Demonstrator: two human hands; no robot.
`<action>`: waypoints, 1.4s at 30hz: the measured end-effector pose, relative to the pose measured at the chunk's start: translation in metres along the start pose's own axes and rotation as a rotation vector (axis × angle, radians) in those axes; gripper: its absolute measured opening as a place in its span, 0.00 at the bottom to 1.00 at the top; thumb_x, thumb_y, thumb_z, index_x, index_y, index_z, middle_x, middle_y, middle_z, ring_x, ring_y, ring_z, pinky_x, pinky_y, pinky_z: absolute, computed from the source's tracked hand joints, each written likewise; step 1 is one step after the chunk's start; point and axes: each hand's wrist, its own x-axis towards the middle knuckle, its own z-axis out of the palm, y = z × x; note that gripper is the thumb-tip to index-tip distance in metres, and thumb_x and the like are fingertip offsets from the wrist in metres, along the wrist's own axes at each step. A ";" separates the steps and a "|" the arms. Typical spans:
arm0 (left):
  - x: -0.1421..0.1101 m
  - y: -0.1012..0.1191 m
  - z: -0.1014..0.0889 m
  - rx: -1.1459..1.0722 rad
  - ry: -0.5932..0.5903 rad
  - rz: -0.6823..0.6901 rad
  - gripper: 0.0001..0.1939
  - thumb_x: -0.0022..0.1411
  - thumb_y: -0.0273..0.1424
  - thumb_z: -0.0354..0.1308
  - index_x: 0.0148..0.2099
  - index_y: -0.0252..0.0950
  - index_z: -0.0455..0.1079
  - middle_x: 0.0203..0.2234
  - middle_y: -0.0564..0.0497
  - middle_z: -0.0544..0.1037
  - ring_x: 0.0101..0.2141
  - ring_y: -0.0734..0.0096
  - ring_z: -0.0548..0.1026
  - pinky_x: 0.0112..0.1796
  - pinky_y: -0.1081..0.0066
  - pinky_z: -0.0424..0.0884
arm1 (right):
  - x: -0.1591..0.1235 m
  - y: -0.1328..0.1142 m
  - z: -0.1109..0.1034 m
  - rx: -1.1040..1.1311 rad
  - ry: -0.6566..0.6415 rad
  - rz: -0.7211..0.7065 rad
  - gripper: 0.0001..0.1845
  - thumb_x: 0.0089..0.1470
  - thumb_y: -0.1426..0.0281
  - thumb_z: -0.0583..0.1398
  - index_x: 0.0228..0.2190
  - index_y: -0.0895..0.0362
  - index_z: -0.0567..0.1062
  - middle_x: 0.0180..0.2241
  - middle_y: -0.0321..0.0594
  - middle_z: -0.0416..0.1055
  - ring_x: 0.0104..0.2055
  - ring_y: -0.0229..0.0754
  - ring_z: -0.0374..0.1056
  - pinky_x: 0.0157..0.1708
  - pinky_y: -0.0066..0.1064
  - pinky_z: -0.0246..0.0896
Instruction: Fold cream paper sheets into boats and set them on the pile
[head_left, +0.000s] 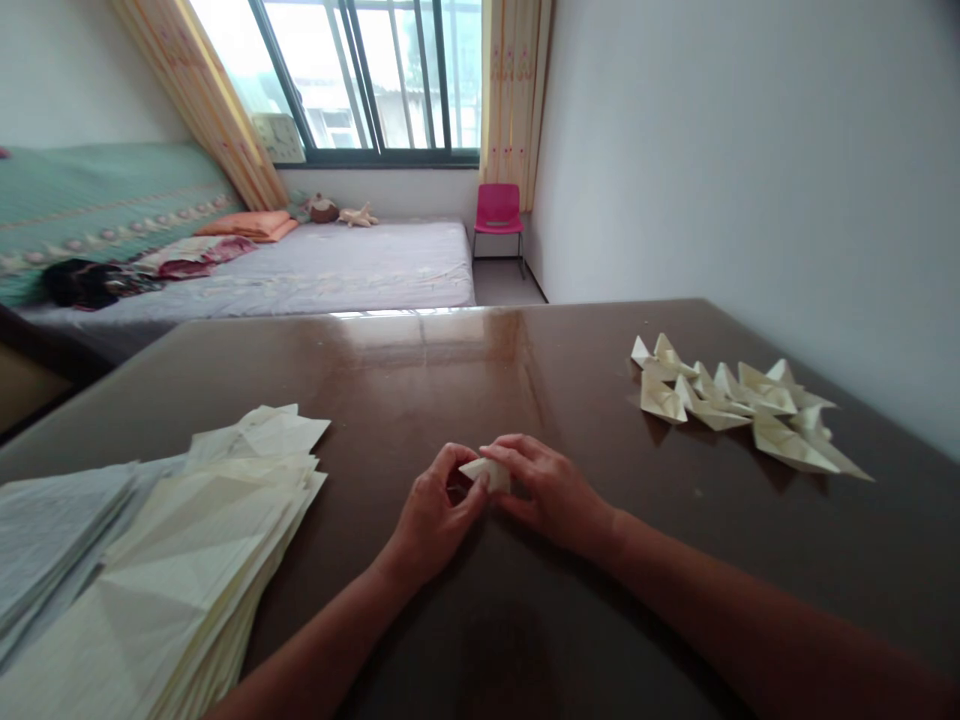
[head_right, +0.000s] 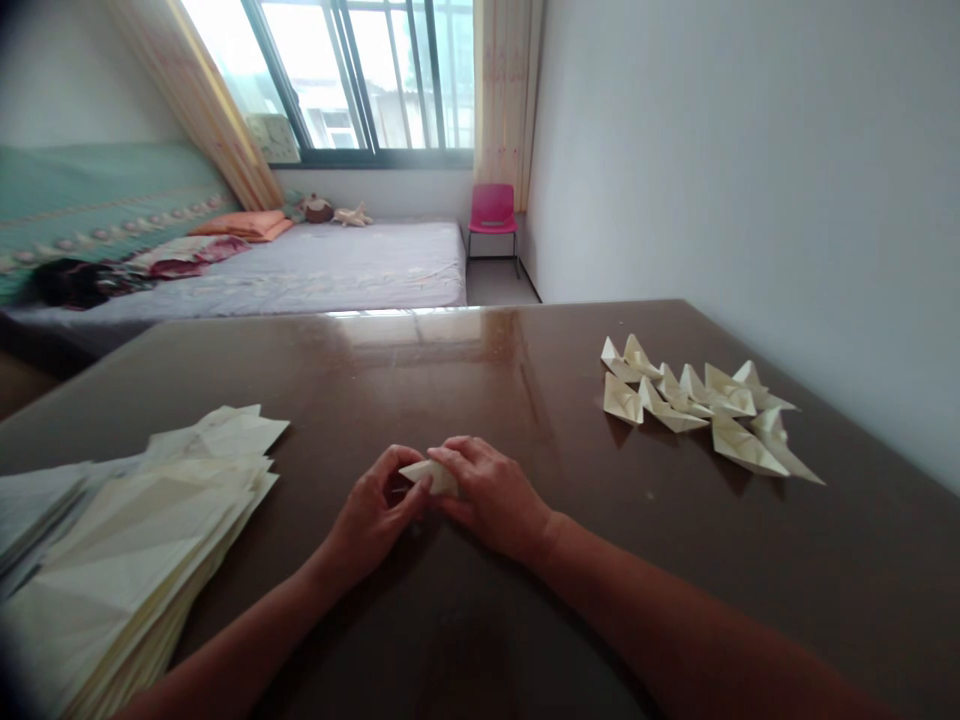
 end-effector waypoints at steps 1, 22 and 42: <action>0.000 0.000 0.000 -0.017 -0.013 0.003 0.11 0.59 0.38 0.56 0.40 0.36 0.64 0.27 0.55 0.73 0.26 0.75 0.72 0.28 0.76 0.69 | 0.000 0.000 0.001 -0.003 -0.009 0.004 0.25 0.54 0.65 0.60 0.53 0.55 0.67 0.51 0.47 0.67 0.53 0.45 0.62 0.53 0.38 0.59; 0.001 -0.001 -0.002 -0.179 -0.200 0.076 0.09 0.63 0.35 0.54 0.40 0.35 0.63 0.28 0.54 0.70 0.27 0.78 0.69 0.30 0.77 0.69 | 0.007 -0.001 -0.012 0.492 -0.296 0.079 0.18 0.60 0.65 0.52 0.49 0.59 0.71 0.34 0.37 0.73 0.31 0.35 0.64 0.31 0.24 0.59; -0.012 0.002 0.015 0.577 0.051 0.158 0.14 0.59 0.31 0.52 0.48 0.41 0.56 0.33 0.55 0.71 0.29 0.71 0.73 0.30 0.71 0.66 | 0.000 -0.007 0.012 0.030 0.000 0.057 0.20 0.50 0.79 0.53 0.47 0.56 0.63 0.40 0.41 0.63 0.41 0.40 0.63 0.42 0.31 0.61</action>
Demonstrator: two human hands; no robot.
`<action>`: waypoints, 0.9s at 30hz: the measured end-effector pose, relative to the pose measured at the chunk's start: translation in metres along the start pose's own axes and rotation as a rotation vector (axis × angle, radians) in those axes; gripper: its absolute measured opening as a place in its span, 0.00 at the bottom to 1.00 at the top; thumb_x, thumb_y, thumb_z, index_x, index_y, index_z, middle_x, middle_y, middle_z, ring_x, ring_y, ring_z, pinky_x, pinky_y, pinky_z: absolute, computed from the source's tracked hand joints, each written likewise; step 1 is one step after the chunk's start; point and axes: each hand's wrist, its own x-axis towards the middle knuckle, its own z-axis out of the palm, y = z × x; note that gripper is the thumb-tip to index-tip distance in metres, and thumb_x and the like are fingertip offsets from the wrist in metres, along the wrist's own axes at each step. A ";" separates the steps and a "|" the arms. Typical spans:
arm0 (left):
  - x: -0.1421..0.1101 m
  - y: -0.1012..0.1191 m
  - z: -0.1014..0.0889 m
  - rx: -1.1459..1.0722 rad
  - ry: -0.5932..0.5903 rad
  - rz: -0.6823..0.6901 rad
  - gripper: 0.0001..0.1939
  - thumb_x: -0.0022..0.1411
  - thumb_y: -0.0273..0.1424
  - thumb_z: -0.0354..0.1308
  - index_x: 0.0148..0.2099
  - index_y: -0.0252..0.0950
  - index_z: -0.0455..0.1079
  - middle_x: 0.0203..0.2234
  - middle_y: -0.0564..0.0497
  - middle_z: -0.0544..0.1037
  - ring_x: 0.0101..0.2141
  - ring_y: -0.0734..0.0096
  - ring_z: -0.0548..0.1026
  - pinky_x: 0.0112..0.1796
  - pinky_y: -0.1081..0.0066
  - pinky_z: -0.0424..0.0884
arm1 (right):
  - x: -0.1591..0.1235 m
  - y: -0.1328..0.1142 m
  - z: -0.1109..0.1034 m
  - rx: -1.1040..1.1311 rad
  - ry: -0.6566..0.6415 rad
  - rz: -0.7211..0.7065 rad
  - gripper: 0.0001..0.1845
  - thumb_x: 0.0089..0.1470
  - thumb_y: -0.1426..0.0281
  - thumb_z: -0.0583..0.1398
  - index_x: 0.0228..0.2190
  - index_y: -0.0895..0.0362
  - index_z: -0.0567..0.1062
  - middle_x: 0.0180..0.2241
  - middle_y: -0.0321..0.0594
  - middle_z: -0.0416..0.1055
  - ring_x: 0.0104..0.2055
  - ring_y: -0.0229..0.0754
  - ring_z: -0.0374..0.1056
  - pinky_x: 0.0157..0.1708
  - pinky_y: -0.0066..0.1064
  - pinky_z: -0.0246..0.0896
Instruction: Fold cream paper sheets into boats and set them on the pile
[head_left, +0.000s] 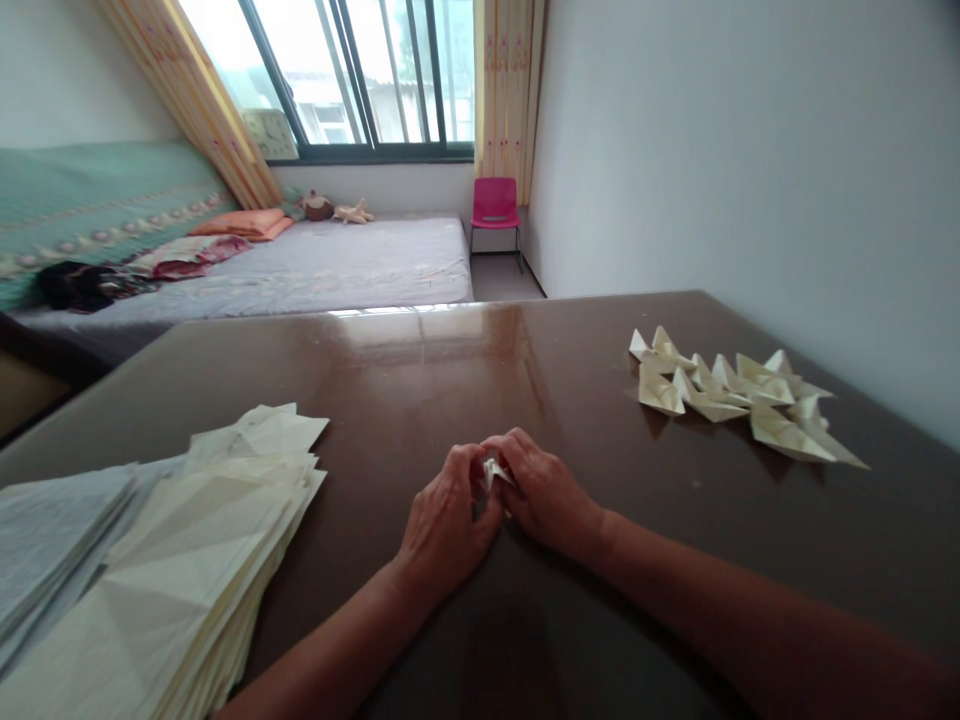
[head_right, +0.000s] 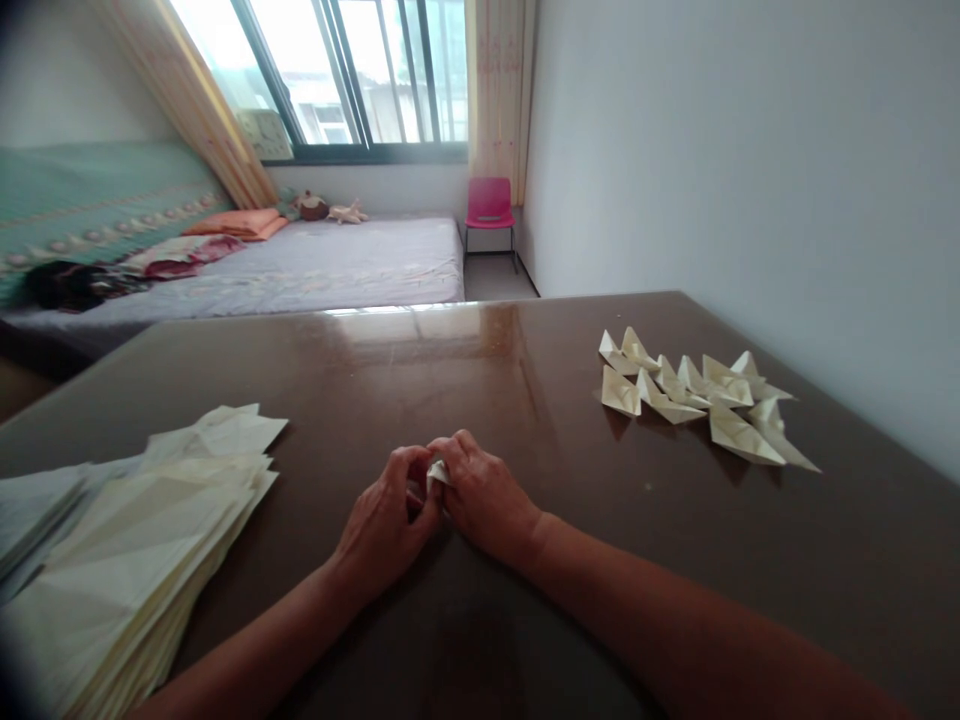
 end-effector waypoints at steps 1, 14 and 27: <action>0.002 -0.002 0.000 -0.020 -0.002 -0.013 0.14 0.58 0.29 0.52 0.47 0.41 0.56 0.33 0.54 0.70 0.29 0.71 0.72 0.30 0.72 0.66 | 0.000 0.001 0.001 0.034 0.027 -0.001 0.22 0.49 0.80 0.54 0.47 0.56 0.62 0.40 0.41 0.63 0.40 0.40 0.63 0.41 0.30 0.61; 0.015 -0.020 -0.010 0.192 -0.027 0.091 0.07 0.63 0.29 0.47 0.39 0.43 0.65 0.37 0.54 0.71 0.40 0.69 0.69 0.35 0.72 0.65 | 0.006 0.028 -0.004 0.068 0.022 -0.026 0.13 0.49 0.83 0.53 0.34 0.55 0.67 0.35 0.37 0.64 0.37 0.37 0.62 0.40 0.28 0.58; 0.015 -0.017 -0.010 0.187 -0.081 0.343 0.12 0.68 0.31 0.43 0.42 0.39 0.67 0.40 0.49 0.72 0.41 0.68 0.69 0.42 0.69 0.68 | 0.008 0.032 -0.028 -0.228 -0.142 -0.076 0.09 0.55 0.74 0.57 0.37 0.53 0.74 0.40 0.39 0.70 0.44 0.39 0.63 0.43 0.31 0.55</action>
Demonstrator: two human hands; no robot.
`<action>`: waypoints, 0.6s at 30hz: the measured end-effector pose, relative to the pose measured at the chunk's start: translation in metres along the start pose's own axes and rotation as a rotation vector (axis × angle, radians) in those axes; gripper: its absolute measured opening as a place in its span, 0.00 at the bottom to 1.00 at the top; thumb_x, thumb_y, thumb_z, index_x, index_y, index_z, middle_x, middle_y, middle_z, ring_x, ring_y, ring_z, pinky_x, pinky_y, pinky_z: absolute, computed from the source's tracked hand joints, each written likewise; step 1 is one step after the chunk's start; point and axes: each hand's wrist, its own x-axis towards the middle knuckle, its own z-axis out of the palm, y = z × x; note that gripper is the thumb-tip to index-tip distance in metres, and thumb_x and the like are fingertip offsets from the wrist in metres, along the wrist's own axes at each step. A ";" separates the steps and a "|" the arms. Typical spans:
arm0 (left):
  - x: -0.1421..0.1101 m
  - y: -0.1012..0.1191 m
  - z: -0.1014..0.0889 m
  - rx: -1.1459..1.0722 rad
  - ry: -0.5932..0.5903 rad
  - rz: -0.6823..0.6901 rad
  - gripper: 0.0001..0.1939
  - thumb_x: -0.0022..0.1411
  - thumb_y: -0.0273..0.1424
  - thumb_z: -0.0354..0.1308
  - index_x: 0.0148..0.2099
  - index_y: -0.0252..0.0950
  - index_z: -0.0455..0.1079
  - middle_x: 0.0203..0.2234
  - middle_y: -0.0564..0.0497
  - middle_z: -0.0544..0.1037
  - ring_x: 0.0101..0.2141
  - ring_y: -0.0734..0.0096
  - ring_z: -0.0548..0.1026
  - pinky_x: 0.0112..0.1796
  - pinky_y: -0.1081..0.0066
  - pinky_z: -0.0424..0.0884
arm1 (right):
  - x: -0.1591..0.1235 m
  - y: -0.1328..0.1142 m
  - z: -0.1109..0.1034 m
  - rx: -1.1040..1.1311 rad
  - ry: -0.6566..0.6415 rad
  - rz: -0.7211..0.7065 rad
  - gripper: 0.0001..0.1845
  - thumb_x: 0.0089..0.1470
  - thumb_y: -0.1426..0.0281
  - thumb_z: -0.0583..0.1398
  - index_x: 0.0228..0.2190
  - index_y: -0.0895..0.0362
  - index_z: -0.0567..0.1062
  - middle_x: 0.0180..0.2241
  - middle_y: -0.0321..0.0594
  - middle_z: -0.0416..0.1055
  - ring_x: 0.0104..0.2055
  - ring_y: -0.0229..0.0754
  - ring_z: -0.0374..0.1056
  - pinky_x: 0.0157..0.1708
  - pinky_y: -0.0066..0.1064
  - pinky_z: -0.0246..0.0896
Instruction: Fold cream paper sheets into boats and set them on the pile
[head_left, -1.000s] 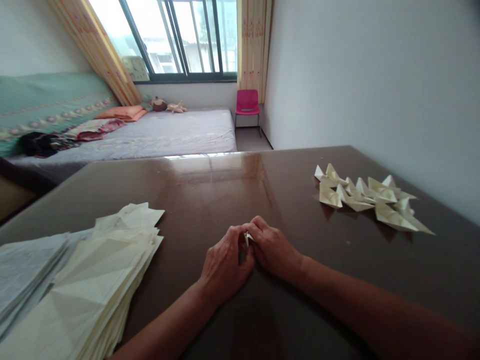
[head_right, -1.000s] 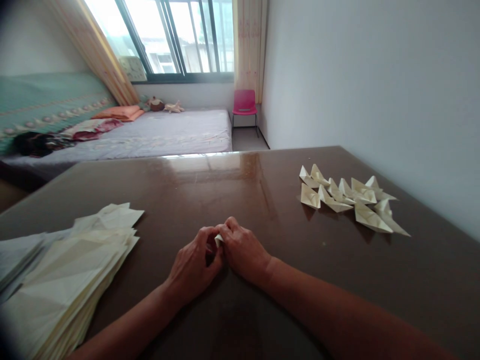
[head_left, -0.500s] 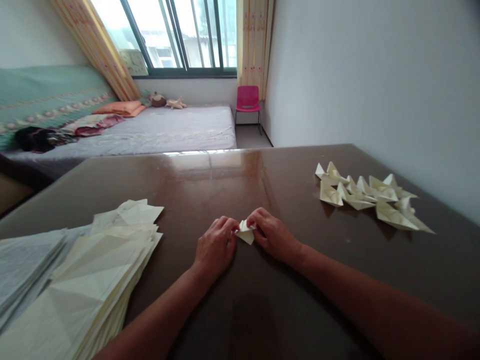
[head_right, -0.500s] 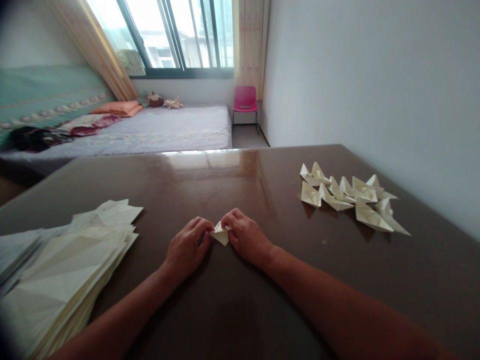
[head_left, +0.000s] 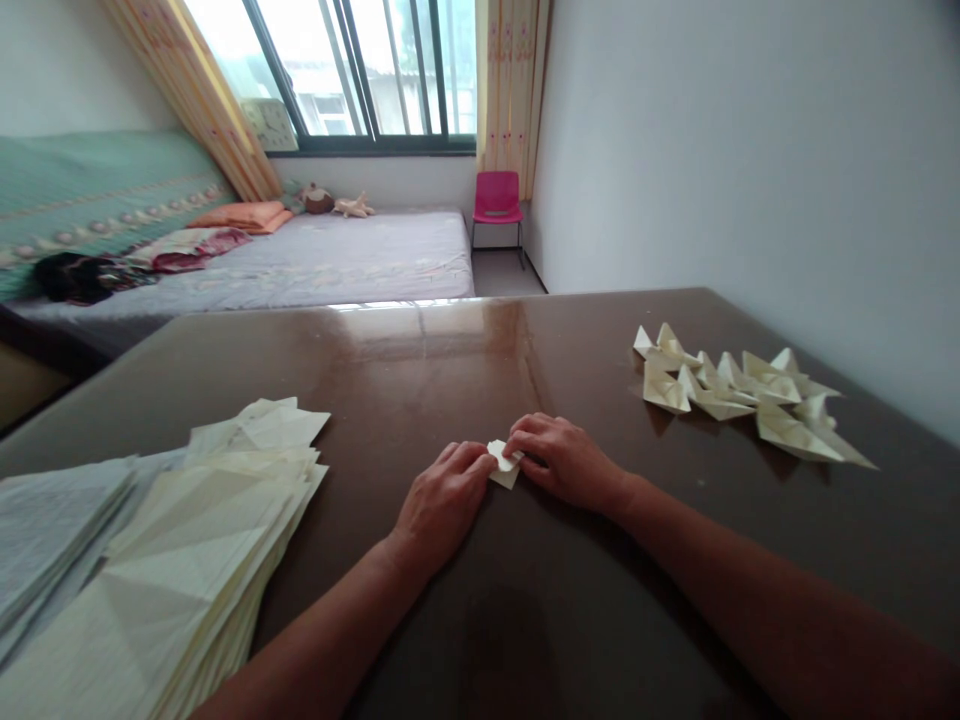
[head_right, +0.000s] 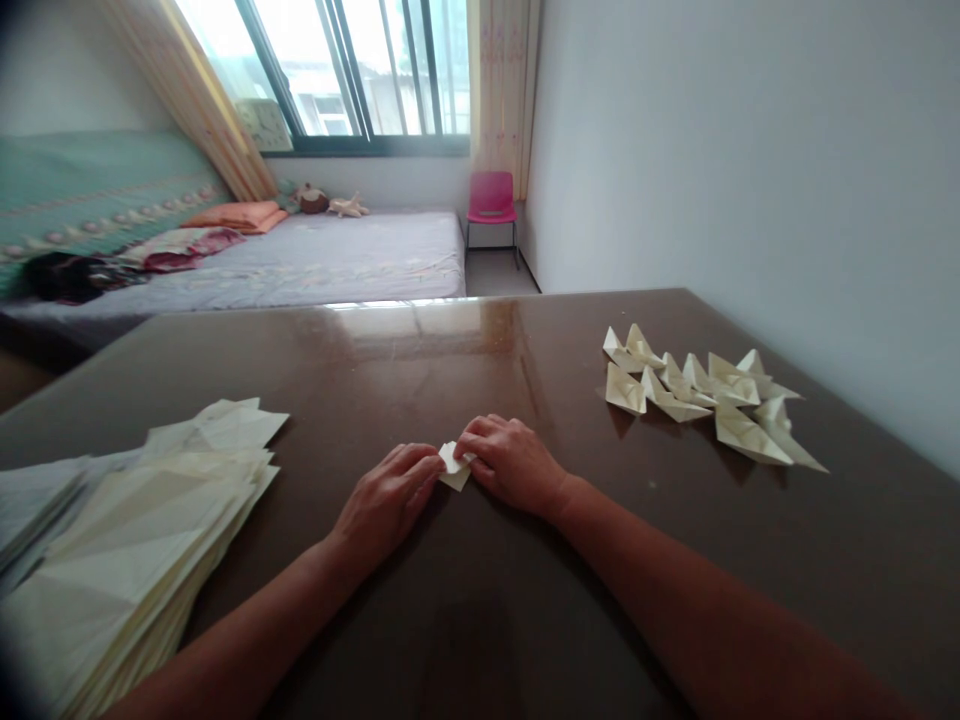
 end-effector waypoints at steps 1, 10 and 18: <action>0.000 0.000 -0.001 0.013 -0.013 0.022 0.12 0.69 0.31 0.43 0.42 0.39 0.68 0.39 0.49 0.72 0.40 0.68 0.68 0.42 0.69 0.68 | 0.000 0.003 -0.004 -0.025 -0.027 -0.032 0.08 0.55 0.73 0.57 0.37 0.53 0.75 0.40 0.39 0.70 0.44 0.39 0.63 0.44 0.31 0.55; -0.004 0.006 -0.006 0.218 -0.150 0.104 0.10 0.64 0.27 0.52 0.47 0.38 0.68 0.39 0.48 0.73 0.41 0.65 0.69 0.42 0.66 0.69 | -0.002 0.000 -0.017 -0.172 -0.135 -0.167 0.10 0.56 0.70 0.56 0.37 0.54 0.77 0.43 0.41 0.71 0.44 0.42 0.63 0.43 0.35 0.53; -0.012 0.023 0.000 0.422 -0.159 0.100 0.17 0.64 0.24 0.49 0.55 0.34 0.65 0.43 0.44 0.74 0.45 0.59 0.70 0.41 0.62 0.69 | -0.008 -0.025 -0.012 -0.354 -0.191 -0.165 0.14 0.57 0.73 0.55 0.45 0.57 0.74 0.43 0.47 0.71 0.45 0.46 0.63 0.41 0.39 0.57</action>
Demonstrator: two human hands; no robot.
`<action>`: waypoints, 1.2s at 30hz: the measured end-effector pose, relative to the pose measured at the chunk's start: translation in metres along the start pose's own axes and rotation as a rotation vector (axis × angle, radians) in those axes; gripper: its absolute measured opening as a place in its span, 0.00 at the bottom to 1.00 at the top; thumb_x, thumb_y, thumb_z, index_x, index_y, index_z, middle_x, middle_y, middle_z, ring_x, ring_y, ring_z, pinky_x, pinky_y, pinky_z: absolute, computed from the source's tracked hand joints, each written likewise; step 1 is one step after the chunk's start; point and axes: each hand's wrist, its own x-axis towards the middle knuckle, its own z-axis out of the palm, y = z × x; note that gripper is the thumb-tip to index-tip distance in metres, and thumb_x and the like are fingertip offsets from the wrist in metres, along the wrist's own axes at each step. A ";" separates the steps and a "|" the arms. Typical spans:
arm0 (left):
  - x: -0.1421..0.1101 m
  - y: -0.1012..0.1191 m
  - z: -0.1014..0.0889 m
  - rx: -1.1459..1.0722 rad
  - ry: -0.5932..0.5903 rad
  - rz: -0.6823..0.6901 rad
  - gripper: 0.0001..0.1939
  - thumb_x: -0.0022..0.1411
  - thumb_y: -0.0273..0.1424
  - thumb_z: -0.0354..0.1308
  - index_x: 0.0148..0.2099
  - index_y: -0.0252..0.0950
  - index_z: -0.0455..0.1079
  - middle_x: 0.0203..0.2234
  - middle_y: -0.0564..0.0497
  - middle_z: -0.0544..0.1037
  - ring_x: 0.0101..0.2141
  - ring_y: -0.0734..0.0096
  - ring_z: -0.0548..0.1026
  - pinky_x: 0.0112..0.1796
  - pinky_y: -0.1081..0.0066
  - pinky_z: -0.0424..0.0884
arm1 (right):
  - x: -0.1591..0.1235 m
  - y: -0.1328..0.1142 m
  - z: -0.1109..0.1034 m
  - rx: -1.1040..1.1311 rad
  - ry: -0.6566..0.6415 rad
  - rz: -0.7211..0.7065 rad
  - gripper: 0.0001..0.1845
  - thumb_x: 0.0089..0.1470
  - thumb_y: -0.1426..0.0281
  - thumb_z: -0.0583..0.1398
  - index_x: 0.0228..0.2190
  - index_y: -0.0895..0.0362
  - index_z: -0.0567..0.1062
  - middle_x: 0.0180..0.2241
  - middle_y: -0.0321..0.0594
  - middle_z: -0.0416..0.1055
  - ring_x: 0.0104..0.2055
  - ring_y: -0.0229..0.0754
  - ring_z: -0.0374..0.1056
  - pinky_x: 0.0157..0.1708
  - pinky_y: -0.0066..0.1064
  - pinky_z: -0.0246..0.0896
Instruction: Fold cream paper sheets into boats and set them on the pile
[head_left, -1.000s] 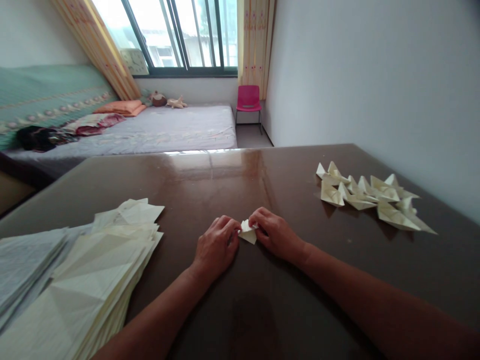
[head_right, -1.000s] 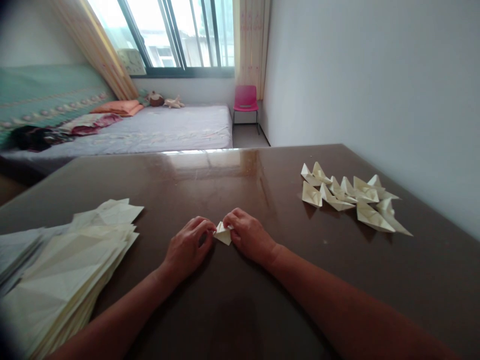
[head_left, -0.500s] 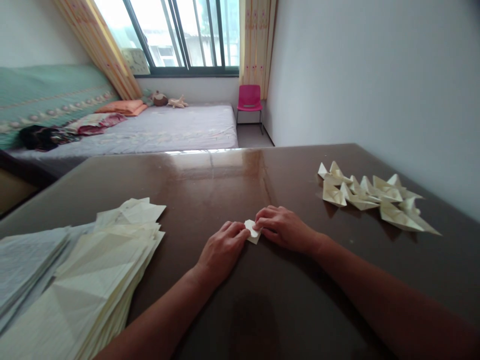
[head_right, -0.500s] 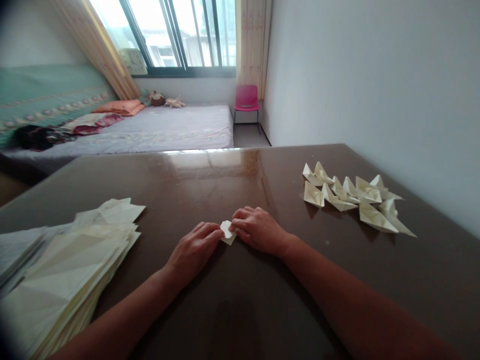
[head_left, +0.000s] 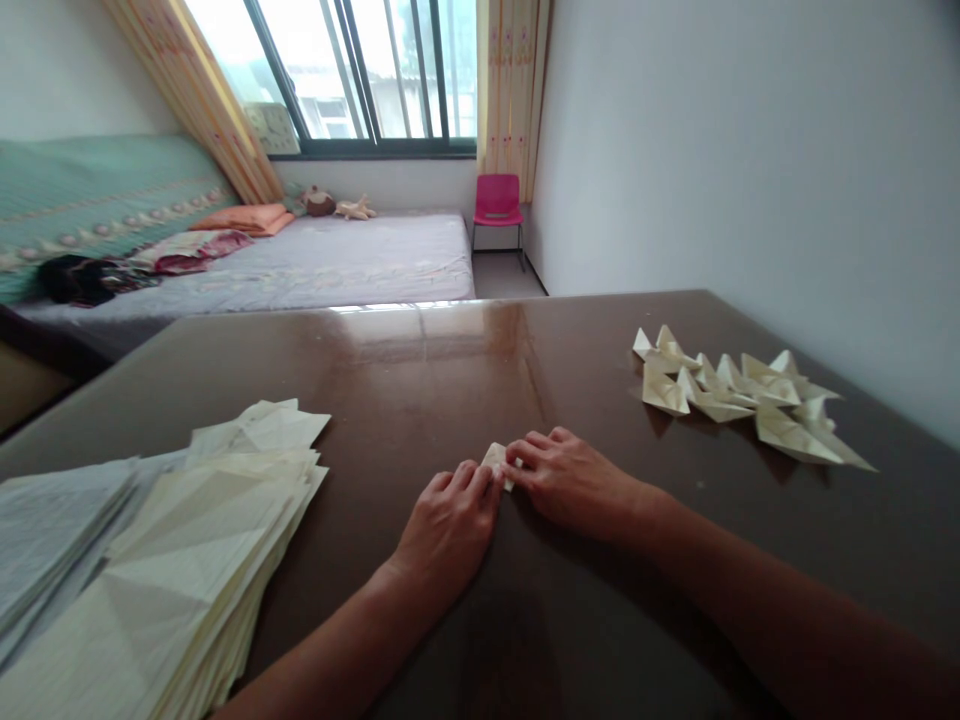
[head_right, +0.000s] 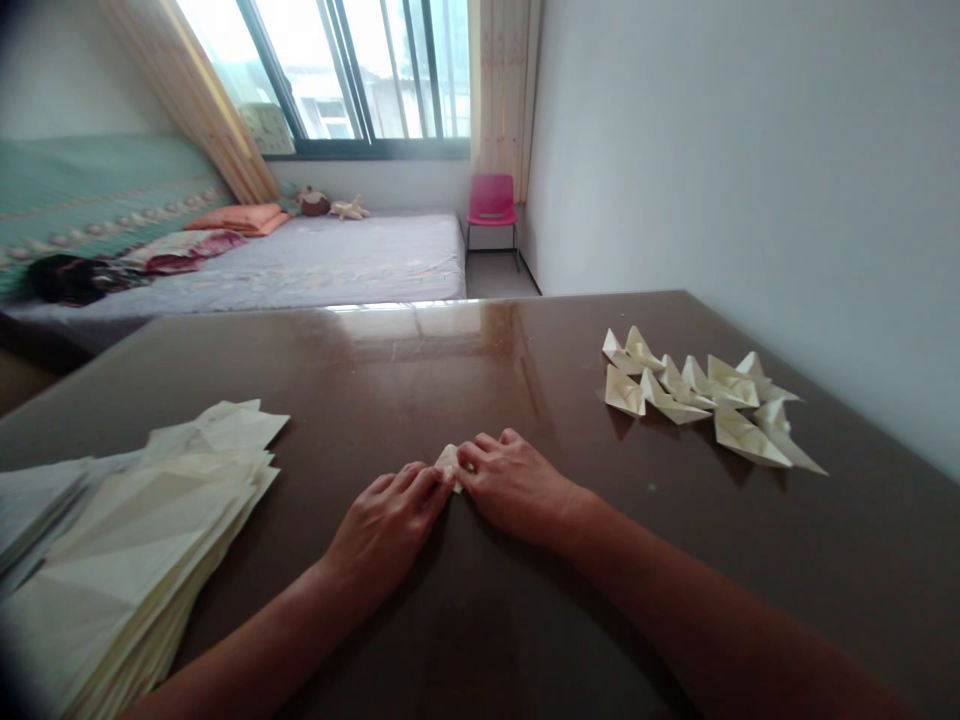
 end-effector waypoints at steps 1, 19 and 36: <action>0.000 0.002 0.002 0.009 0.018 0.013 0.18 0.64 0.23 0.48 0.55 0.33 0.65 0.45 0.43 0.73 0.48 0.58 0.69 0.44 0.62 0.68 | -0.001 -0.006 0.003 -0.042 -0.005 0.015 0.15 0.57 0.75 0.55 0.45 0.59 0.74 0.44 0.49 0.71 0.45 0.48 0.64 0.41 0.40 0.58; 0.006 -0.012 0.004 -0.301 0.114 -0.131 0.10 0.63 0.29 0.51 0.45 0.41 0.70 0.50 0.48 0.70 0.49 0.60 0.68 0.46 0.59 0.69 | 0.011 0.006 0.017 0.217 0.113 0.259 0.13 0.60 0.70 0.53 0.45 0.55 0.72 0.42 0.43 0.70 0.45 0.42 0.64 0.43 0.34 0.60; 0.007 -0.020 0.016 -0.749 0.356 -0.395 0.07 0.64 0.34 0.52 0.42 0.39 0.69 0.32 0.53 0.74 0.32 0.75 0.72 0.33 0.76 0.70 | 0.015 0.009 0.019 0.944 0.318 0.350 0.11 0.55 0.62 0.60 0.33 0.57 0.75 0.30 0.35 0.73 0.29 0.34 0.64 0.30 0.25 0.60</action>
